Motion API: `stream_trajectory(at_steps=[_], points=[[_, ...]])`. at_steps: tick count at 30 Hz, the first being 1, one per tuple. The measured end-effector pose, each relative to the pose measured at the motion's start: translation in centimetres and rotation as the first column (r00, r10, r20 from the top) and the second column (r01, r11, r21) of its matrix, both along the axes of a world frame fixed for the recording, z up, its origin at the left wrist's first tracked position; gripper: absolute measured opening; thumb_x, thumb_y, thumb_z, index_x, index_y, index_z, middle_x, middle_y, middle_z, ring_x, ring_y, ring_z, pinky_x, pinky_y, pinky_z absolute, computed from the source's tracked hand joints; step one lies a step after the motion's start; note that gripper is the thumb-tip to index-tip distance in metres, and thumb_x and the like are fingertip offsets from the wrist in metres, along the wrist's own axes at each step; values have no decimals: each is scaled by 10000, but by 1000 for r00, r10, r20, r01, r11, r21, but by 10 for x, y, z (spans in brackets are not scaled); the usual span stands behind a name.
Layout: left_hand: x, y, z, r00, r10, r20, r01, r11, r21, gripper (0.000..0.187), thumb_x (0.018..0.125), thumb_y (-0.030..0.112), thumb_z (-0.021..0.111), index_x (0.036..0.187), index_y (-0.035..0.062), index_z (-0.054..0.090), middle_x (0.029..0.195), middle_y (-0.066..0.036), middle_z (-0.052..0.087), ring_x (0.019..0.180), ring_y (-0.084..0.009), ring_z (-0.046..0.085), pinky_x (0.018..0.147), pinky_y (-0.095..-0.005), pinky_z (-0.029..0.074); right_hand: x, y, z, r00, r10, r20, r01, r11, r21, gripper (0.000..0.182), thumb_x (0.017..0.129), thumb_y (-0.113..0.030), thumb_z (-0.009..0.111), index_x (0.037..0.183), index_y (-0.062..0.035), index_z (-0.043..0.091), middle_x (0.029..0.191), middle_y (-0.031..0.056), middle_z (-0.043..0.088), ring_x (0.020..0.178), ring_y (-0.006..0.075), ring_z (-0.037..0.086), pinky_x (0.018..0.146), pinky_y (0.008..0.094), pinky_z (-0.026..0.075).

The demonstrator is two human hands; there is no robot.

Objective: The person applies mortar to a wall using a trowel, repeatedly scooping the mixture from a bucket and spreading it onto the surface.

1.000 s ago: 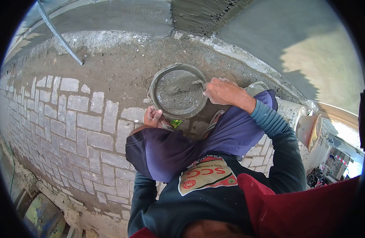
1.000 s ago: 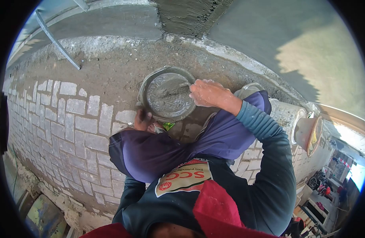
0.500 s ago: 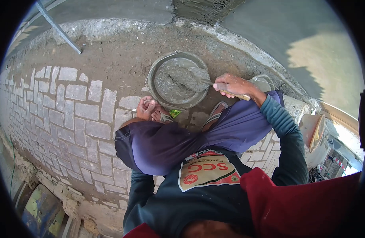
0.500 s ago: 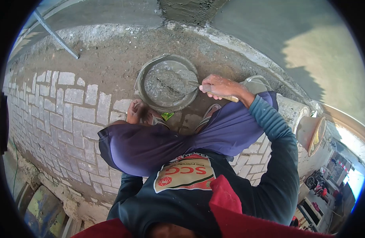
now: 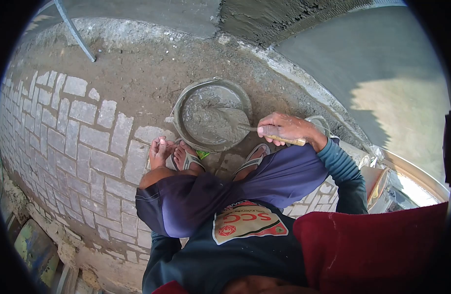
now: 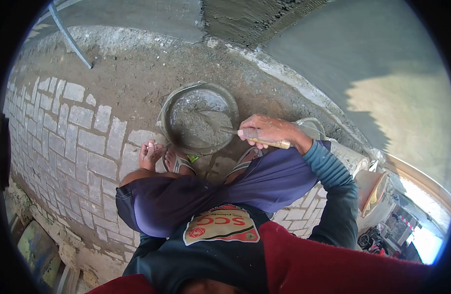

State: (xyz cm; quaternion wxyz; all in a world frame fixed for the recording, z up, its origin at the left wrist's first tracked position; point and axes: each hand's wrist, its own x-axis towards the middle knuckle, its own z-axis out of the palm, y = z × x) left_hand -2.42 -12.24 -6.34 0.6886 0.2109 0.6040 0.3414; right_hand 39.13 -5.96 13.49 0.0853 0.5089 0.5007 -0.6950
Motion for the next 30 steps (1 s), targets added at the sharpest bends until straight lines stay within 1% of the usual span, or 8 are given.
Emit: stream_trajectory(at_steps=[3,4,13,15,19,22,23,30], points=[[0,-3,-5,999,2,-33,-2,1000,-10,360,1009,409,510,1193,100,497,989,-97,673,910,-231,684,820,-348,527,16,-12,-60,936,220,275,-331,816,474,463,1024,-417,441,895,7,574,713,58,548,580,143,589,571,328,499],[0,-3,-6,999,21,-29,-22,1000,-15,354,1010,404,509,1195,102,498,986,-95,671,911,-231,684,825,-352,526,5,1,-36,942,182,283,-239,953,185,461,1034,-404,413,905,12,562,716,79,543,583,169,594,606,349,504],[-1,-1,6,991,113,-66,-116,993,-38,386,1020,419,481,1186,73,522,973,-90,664,879,-196,670,819,-328,506,1,38,35,999,-46,24,48,993,-104,425,1017,-394,488,945,9,604,701,31,554,549,110,572,455,262,469],[2,2,14,988,135,-80,-138,990,-30,414,1019,420,484,1179,40,527,960,-101,653,888,-203,656,840,-331,504,12,63,25,940,-324,-106,248,864,-439,413,1000,-378,535,971,27,615,683,50,567,488,123,554,396,254,446],[-1,-2,10,978,205,-43,-205,979,4,388,1028,397,473,1180,45,532,962,-96,654,901,-193,652,841,-328,502,50,133,-35,762,-640,-97,503,680,-533,390,1009,-333,517,1015,52,580,639,62,531,411,111,491,324,227,396],[-8,-7,3,965,258,-50,-258,966,15,380,1027,393,479,1166,44,538,945,-80,654,891,-185,651,836,-329,506,80,151,-13,616,-693,-375,550,719,-425,351,1032,-268,461,1009,73,543,650,90,519,389,116,465,301,235,394],[-9,-9,2,959,279,-49,-279,960,5,380,1027,393,479,1166,44,538,945,-80,654,891,-185,651,836,-329,506,61,139,21,502,-797,-335,781,584,-220,345,1031,-239,454,1006,93,548,666,126,535,359,124,447,289,249,397],[-4,3,-20,941,337,-40,-338,941,-4,409,1019,426,483,1147,43,549,945,-71,657,896,-189,656,835,-320,499,35,110,25,902,-426,-66,408,794,452,243,954,-206,623,1026,24,590,788,94,632,608,104,615,515,253,496]])
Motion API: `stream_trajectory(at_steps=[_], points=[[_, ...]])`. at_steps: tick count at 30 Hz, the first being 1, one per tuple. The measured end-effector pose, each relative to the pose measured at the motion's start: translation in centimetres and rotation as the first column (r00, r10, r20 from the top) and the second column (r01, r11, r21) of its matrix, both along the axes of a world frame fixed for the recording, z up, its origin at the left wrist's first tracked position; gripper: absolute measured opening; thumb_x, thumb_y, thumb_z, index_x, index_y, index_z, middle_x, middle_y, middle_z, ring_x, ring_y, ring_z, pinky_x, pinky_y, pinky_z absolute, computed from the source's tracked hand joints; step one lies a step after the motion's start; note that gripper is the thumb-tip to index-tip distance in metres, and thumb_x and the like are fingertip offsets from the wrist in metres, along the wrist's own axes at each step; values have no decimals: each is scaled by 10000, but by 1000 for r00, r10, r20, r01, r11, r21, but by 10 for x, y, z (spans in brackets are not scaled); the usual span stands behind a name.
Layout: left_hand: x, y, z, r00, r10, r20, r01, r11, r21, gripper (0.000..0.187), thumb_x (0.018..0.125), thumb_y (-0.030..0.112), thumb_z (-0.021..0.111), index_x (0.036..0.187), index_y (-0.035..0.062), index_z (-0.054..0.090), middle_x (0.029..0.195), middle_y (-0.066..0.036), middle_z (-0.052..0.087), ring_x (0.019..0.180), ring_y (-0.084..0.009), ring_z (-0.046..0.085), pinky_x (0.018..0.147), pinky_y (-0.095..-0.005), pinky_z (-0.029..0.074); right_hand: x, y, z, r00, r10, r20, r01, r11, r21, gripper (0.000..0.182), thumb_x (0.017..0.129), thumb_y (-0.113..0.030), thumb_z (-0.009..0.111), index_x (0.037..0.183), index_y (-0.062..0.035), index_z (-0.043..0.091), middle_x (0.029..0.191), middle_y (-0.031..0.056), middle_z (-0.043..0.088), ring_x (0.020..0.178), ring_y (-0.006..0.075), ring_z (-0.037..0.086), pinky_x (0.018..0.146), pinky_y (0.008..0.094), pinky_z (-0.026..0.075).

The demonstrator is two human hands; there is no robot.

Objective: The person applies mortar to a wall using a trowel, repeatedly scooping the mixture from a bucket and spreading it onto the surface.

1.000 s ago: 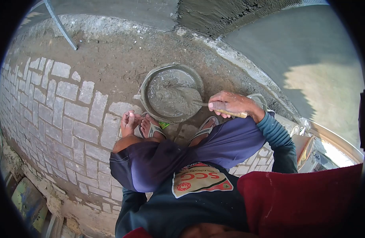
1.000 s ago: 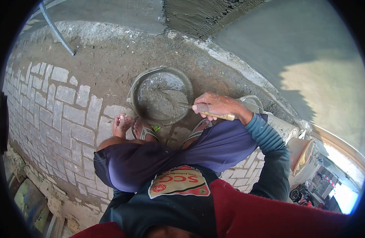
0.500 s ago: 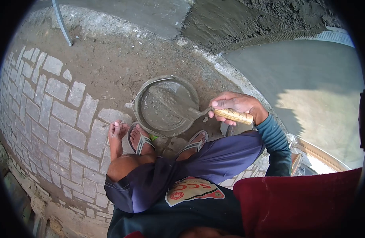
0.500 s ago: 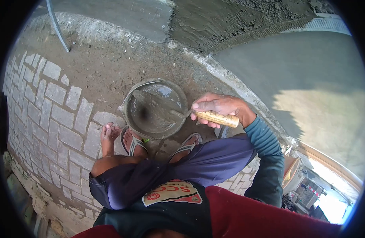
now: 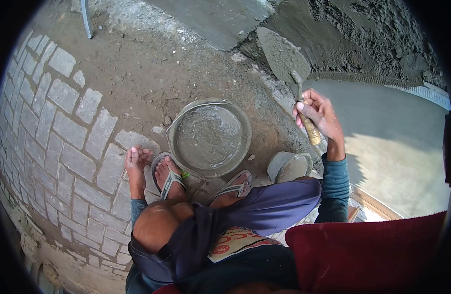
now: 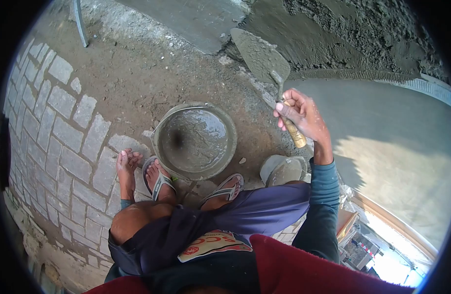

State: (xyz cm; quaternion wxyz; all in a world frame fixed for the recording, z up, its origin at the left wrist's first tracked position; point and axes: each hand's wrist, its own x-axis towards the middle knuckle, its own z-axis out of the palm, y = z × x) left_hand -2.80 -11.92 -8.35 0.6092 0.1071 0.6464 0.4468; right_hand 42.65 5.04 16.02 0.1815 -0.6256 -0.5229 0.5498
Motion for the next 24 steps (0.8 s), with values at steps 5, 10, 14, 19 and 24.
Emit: stream_trajectory(at_steps=[5,10,14,19,24], points=[[0,5,-1,999,-46,22,45,998,45,416,1020,431,480,1143,39,547,947,-71,656,900,-193,657,835,-316,496,-20,-4,-136,685,27,728,-385,862,331,360,879,-176,661,1154,44,589,921,278,648,817,429,652,702,482,511],[-15,-2,1,1000,22,-6,-22,999,47,420,1026,427,466,1161,34,529,950,-80,651,910,-202,657,832,-325,500,-20,-2,-146,681,-62,729,-298,887,353,398,886,-205,652,1196,39,599,969,296,647,862,458,643,731,502,507],[-20,-3,-6,999,51,13,-52,997,60,413,1028,421,463,1162,35,525,948,-81,651,911,-205,656,832,-327,502,-16,-9,-129,707,-117,697,-205,910,360,421,891,-243,663,1197,42,614,982,295,653,864,442,657,754,474,513],[-16,6,-9,1000,-16,5,16,998,65,461,1013,463,470,1170,33,523,968,-86,648,924,-223,658,851,-362,512,-18,-11,-108,765,-195,614,-79,918,389,438,889,-268,680,1176,59,631,997,298,666,861,392,687,781,430,515],[-16,6,-14,1000,-17,11,16,997,79,423,1016,439,479,1143,39,533,941,-79,645,896,-214,658,863,-354,519,-18,-10,-73,806,-253,535,78,942,327,552,860,-296,726,1198,123,603,926,241,695,771,222,686,749,363,532]])
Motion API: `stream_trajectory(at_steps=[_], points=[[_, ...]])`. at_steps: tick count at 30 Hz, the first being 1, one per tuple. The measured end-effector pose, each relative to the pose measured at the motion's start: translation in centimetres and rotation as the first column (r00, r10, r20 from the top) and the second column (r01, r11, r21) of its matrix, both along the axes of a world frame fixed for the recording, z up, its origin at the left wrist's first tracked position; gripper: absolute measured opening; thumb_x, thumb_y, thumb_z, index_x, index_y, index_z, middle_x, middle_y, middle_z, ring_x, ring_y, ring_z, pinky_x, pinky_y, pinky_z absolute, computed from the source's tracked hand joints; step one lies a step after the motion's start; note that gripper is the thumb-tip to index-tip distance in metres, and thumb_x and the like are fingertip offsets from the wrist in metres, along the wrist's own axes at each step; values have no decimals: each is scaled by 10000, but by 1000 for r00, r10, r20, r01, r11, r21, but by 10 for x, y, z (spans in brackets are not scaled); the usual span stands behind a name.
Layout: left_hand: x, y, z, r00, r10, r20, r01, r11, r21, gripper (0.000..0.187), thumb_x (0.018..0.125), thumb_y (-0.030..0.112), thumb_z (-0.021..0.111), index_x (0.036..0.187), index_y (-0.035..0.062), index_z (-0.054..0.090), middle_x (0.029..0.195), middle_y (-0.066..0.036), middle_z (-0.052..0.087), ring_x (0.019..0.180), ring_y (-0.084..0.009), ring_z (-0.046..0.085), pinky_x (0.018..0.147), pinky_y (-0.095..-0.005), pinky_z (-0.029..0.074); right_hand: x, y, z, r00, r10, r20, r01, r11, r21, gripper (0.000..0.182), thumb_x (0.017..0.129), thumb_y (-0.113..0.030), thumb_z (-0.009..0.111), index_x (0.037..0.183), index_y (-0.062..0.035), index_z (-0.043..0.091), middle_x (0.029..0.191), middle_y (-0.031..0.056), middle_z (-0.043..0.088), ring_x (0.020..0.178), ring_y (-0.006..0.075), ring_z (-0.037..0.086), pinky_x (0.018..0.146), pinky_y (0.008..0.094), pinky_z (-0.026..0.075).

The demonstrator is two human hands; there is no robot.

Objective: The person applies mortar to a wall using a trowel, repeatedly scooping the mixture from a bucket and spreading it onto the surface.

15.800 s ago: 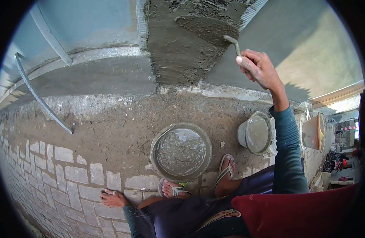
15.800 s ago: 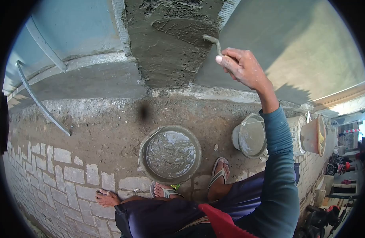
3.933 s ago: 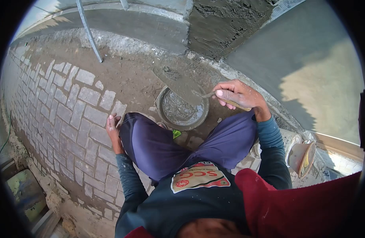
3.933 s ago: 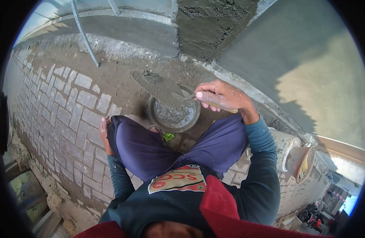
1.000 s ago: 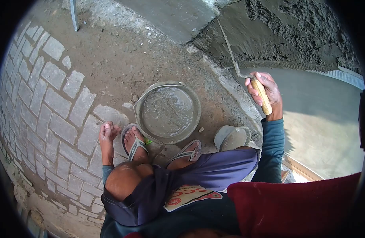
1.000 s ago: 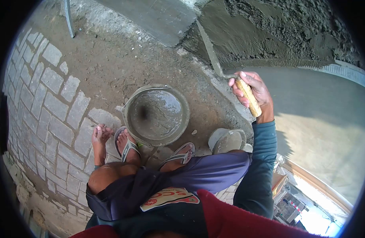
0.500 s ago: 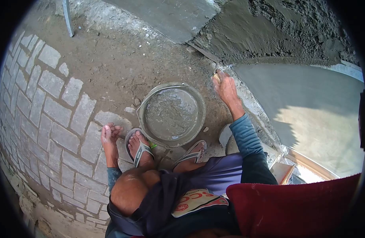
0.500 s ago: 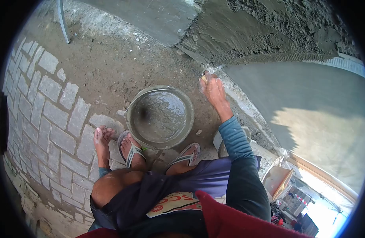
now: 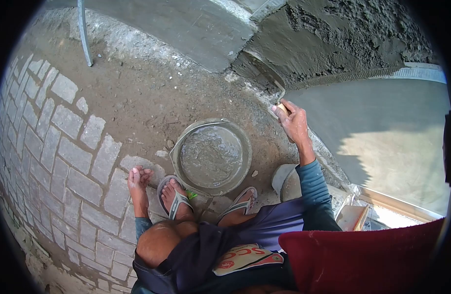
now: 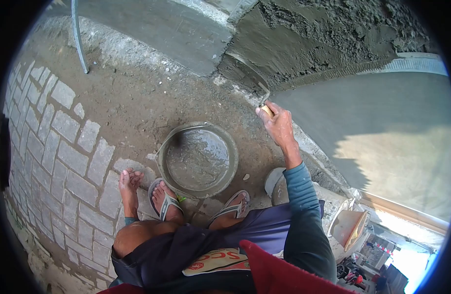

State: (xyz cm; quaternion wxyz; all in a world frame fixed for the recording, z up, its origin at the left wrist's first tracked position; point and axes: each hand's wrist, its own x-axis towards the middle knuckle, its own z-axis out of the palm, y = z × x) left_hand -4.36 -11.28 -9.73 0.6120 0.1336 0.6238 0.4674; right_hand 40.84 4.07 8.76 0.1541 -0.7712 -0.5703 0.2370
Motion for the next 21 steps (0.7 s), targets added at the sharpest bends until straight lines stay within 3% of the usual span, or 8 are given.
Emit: stream_trajectory(at_steps=[3,5,7,8,9,12,17,21], points=[[-1,3,0,1000,-5,8,5,1000,15,447,1006,462,488,1148,40,525,939,-76,635,895,-221,657,876,-361,523,2,0,24,982,-109,-156,115,993,29,538,849,-288,745,1185,113,618,889,188,699,679,157,647,675,328,530],[0,7,0,1000,-9,6,9,1000,11,445,1006,460,489,1146,40,525,938,-78,633,895,-221,656,876,-360,525,11,-2,29,981,-106,-160,119,990,73,475,853,-264,746,1142,100,645,881,163,702,640,138,638,628,316,520],[0,8,3,1000,0,18,-1,1000,11,450,1007,462,486,1153,38,518,944,-85,633,904,-224,654,871,-362,521,14,-8,36,999,-3,-42,11,982,190,434,859,-253,741,1115,88,659,881,162,704,683,168,661,650,328,520],[0,6,4,1000,-9,12,9,1000,2,450,1007,462,486,1153,38,518,944,-85,633,904,-224,654,871,-362,521,15,-13,32,996,68,65,-85,941,328,430,859,-254,739,1102,92,662,884,192,700,724,219,678,674,342,520],[2,7,4,1000,-14,11,14,1000,6,452,1007,463,484,1159,38,514,945,-87,633,909,-226,654,869,-363,517,14,-16,28,997,60,58,-76,944,322,430,859,-254,739,1102,92,662,884,192,700,724,219,678,674,342,520],[4,9,4,999,-32,9,32,999,13,458,1007,466,483,1168,38,507,948,-88,633,914,-231,654,866,-365,511,7,-21,0,963,182,196,-226,947,230,408,869,-257,707,1153,31,653,965,242,679,797,364,675,723,404,523],[4,9,4,999,-42,2,42,999,7,468,1006,473,480,1170,37,510,948,-89,632,919,-235,654,870,-365,508,2,-12,-82,980,132,148,-144,987,70,399,876,-242,683,1175,19,641,1004,278,663,872,410,668,770,448,509],[-5,6,12,998,-48,-42,48,999,11,473,1008,478,471,1171,37,513,947,-89,630,922,-238,654,873,-368,509,-14,-3,-61,996,58,66,-56,998,-29,403,879,-225,673,1168,53,632,976,295,664,901,428,662,803,460,504]])
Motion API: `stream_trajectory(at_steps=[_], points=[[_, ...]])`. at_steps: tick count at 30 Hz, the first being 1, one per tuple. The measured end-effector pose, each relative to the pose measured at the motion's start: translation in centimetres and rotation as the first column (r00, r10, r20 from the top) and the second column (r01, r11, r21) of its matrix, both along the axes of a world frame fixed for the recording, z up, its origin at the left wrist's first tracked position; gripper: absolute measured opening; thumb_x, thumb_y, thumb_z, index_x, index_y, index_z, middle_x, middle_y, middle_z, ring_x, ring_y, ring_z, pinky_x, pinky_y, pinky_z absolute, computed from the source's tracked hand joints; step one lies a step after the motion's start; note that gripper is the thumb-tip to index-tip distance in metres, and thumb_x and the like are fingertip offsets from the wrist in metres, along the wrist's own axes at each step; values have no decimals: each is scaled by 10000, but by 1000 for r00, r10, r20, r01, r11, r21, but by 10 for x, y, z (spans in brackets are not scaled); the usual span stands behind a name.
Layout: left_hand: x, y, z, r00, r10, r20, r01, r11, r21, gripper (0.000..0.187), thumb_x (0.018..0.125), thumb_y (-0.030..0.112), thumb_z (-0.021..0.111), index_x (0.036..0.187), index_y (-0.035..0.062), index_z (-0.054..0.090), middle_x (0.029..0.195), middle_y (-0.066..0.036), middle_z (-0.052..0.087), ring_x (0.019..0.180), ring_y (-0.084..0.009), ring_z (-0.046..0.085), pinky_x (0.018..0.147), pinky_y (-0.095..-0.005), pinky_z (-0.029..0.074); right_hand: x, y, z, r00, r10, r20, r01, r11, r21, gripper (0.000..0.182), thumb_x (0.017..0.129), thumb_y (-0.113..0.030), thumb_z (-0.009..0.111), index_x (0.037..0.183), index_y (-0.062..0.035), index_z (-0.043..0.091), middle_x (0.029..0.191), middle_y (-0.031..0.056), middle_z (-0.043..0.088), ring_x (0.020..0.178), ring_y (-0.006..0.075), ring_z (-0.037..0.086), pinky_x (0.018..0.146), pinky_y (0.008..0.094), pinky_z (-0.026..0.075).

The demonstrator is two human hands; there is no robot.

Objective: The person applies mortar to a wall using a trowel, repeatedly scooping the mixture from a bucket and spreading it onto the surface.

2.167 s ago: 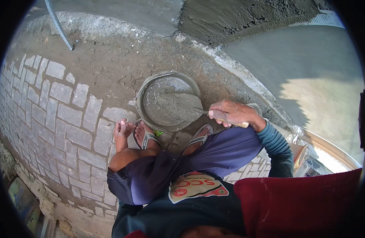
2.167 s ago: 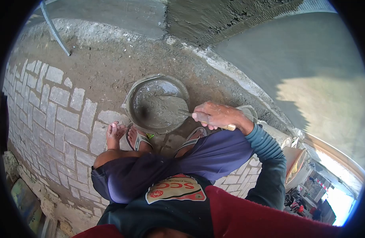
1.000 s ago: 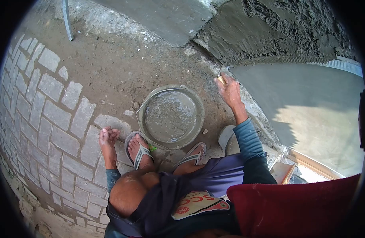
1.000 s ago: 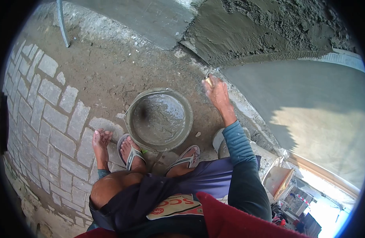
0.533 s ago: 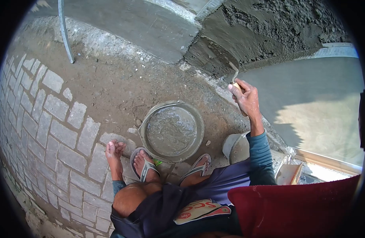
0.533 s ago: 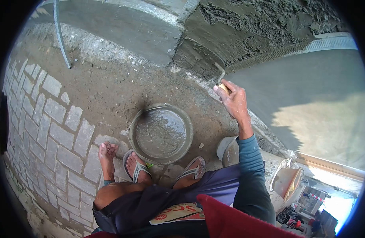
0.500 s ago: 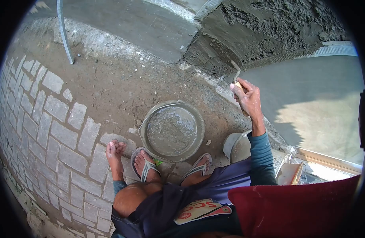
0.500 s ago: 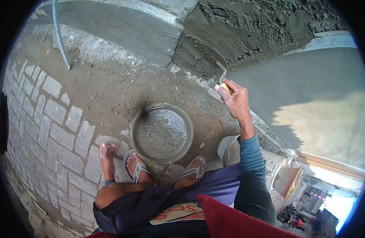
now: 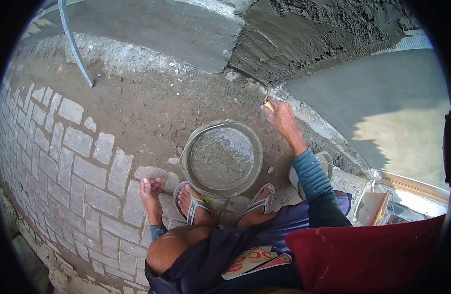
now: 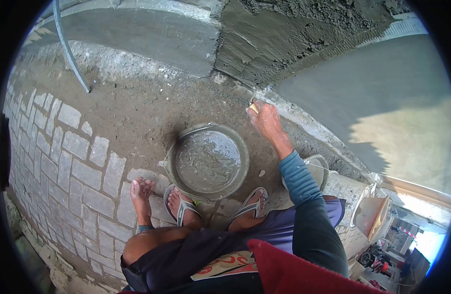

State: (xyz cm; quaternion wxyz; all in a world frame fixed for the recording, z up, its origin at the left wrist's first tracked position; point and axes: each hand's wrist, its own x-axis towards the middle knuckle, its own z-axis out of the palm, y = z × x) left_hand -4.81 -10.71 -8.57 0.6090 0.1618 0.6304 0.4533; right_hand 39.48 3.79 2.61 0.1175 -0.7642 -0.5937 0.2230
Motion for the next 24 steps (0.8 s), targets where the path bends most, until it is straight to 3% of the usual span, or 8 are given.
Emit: stream_trajectory(at_steps=[7,10,12,14,16,17,20,24], points=[[-3,-1,-3,1000,29,2,-29,999,20,457,1020,460,461,1150,26,520,932,-95,638,907,-232,661,849,-357,519,20,-4,51,1000,-14,-17,15,996,85,444,864,-246,695,1162,78,638,1001,275,686,904,406,678,798,453,504],[1,1,-2,1000,20,16,-20,1000,24,452,1014,463,473,1139,31,520,925,-95,636,897,-236,662,841,-358,527,32,-7,75,998,51,42,-60,959,278,483,843,-265,730,1145,101,640,991,242,703,807,317,694,759,408,517],[1,1,-5,999,36,36,-36,999,-7,444,1008,459,489,1133,34,519,924,-96,635,890,-240,661,834,-358,531,29,-9,111,974,-117,-196,129,991,48,511,829,-274,755,1137,117,638,930,193,711,715,213,663,708,350,523],[1,4,-7,999,29,45,-29,1000,-1,441,1004,458,500,1133,36,517,925,-98,635,888,-243,661,832,-362,534,33,-13,126,939,-177,-294,220,968,121,506,824,-282,769,1132,102,649,846,137,702,674,142,611,658,315,508],[0,2,-9,999,3,40,-3,1000,-10,452,1006,468,480,1176,49,487,961,-98,623,933,-254,653,843,-364,512,30,-19,153,972,-137,-190,181,955,235,463,826,-272,771,1102,85,667,851,146,705,676,172,627,653,327,510],[0,1,-9,999,-6,36,7,1000,-16,452,1006,468,480,1176,49,487,961,-98,623,933,-254,653,843,-364,512,36,-22,151,1000,-4,13,-2,918,397,430,828,-255,770,1086,74,671,886,183,699,683,197,635,660,330,512],[2,6,-8,999,15,51,-17,999,28,443,1004,452,502,1141,31,513,926,-103,638,892,-250,663,850,-370,532,29,-29,145,998,53,26,-59,938,340,412,844,-250,750,1086,73,668,945,233,690,731,270,671,693,358,522],[7,9,-7,998,11,62,-13,999,35,441,1002,449,508,1146,31,510,918,-106,641,893,-255,665,863,-376,527,24,-34,68,988,115,102,-131,977,168,417,884,-264,675,1191,13,625,987,253,668,889,429,647,776,470,511]])
